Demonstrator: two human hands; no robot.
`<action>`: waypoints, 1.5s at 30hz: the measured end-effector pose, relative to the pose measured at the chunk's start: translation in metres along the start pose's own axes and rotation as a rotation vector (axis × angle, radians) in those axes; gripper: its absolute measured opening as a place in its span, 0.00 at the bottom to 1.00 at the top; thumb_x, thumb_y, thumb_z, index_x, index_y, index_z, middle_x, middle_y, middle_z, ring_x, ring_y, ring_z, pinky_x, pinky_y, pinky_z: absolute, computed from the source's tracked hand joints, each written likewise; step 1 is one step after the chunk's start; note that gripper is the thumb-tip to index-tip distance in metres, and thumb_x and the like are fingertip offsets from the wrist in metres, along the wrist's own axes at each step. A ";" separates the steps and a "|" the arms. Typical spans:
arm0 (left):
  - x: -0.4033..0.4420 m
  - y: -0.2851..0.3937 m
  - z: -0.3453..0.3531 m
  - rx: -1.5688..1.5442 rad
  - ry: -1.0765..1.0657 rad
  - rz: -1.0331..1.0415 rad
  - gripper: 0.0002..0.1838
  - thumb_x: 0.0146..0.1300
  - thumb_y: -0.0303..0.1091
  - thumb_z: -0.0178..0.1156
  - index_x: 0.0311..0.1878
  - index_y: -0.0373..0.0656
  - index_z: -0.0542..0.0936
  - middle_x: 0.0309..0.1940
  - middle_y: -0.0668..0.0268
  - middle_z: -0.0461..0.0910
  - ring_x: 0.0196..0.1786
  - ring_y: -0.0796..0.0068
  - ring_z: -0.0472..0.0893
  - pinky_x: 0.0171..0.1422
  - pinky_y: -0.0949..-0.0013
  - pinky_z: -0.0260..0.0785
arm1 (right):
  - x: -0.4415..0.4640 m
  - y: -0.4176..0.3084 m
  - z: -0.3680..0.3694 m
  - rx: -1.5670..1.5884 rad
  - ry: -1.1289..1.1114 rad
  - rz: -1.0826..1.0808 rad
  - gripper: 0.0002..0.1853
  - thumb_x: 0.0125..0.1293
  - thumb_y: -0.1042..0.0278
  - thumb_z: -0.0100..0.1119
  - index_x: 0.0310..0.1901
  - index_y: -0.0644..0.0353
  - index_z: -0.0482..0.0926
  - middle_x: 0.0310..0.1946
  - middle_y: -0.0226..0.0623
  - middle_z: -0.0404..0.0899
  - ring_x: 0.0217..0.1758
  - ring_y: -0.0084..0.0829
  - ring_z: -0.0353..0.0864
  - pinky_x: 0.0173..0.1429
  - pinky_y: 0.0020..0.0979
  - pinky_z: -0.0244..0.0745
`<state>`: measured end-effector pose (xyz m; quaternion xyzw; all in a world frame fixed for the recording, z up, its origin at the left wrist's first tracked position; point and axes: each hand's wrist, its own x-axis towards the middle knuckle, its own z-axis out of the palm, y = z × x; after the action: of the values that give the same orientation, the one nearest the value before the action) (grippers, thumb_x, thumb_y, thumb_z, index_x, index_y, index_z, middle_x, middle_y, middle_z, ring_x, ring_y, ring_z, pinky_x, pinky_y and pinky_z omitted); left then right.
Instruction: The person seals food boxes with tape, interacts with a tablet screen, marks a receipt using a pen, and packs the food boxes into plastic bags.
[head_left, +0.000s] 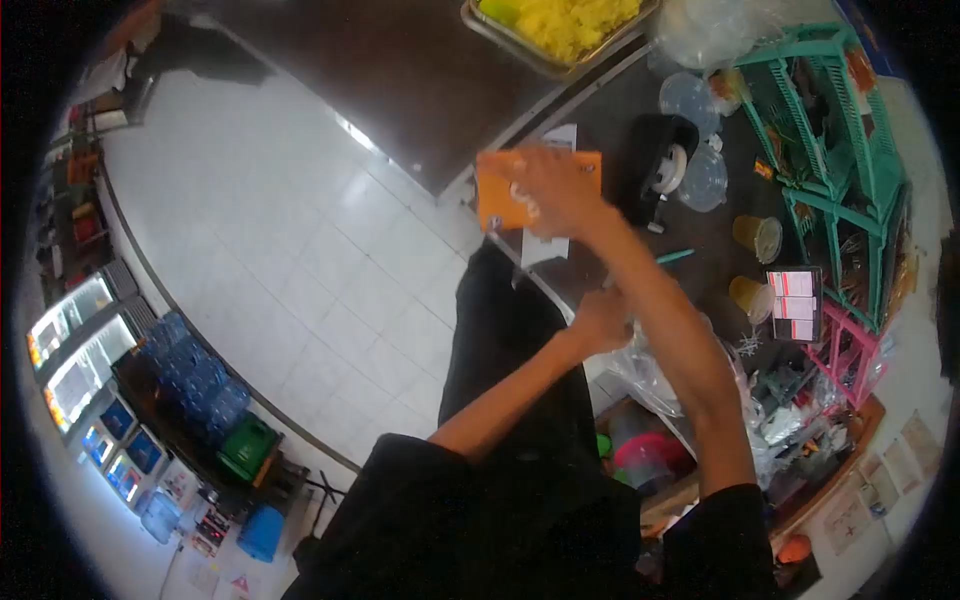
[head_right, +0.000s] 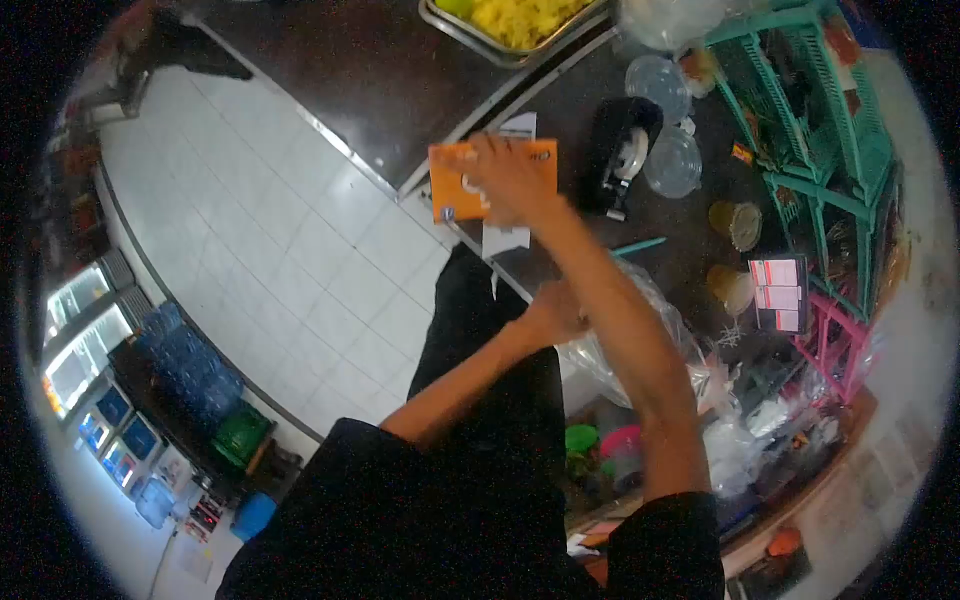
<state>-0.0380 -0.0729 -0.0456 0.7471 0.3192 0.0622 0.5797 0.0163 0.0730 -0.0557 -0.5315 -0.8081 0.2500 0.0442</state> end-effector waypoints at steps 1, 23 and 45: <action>-0.003 0.007 -0.016 0.040 -0.161 -0.107 0.31 0.48 0.30 0.61 0.61 0.53 0.75 0.66 0.47 0.66 0.56 0.44 0.78 0.58 0.47 0.71 | -0.006 0.003 -0.016 0.071 0.047 -0.001 0.60 0.37 0.63 0.78 0.75 0.37 0.53 0.59 0.50 0.65 0.63 0.51 0.69 0.65 0.52 0.64; 0.012 -0.003 -0.066 -0.003 -0.044 0.172 0.47 0.42 0.14 0.61 0.69 0.62 0.70 0.55 0.53 0.72 0.56 0.45 0.75 0.60 0.55 0.71 | -0.277 -0.039 -0.017 0.027 0.100 0.416 0.56 0.38 0.63 0.80 0.72 0.54 0.59 0.59 0.56 0.65 0.63 0.57 0.66 0.67 0.47 0.62; -0.061 0.189 -0.080 -0.099 0.367 0.041 0.07 0.59 0.28 0.61 0.40 0.37 0.79 0.32 0.57 0.82 0.37 0.60 0.82 0.43 0.59 0.73 | -0.395 -0.059 -0.184 -0.270 -0.087 0.135 0.11 0.44 0.74 0.64 0.33 0.58 0.78 0.31 0.38 0.71 0.44 0.42 0.76 0.70 0.49 0.63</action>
<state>-0.0468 -0.0640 0.1683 0.7002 0.4010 0.2247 0.5463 0.1996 -0.2279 0.2081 -0.5745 -0.7979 0.1641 -0.0799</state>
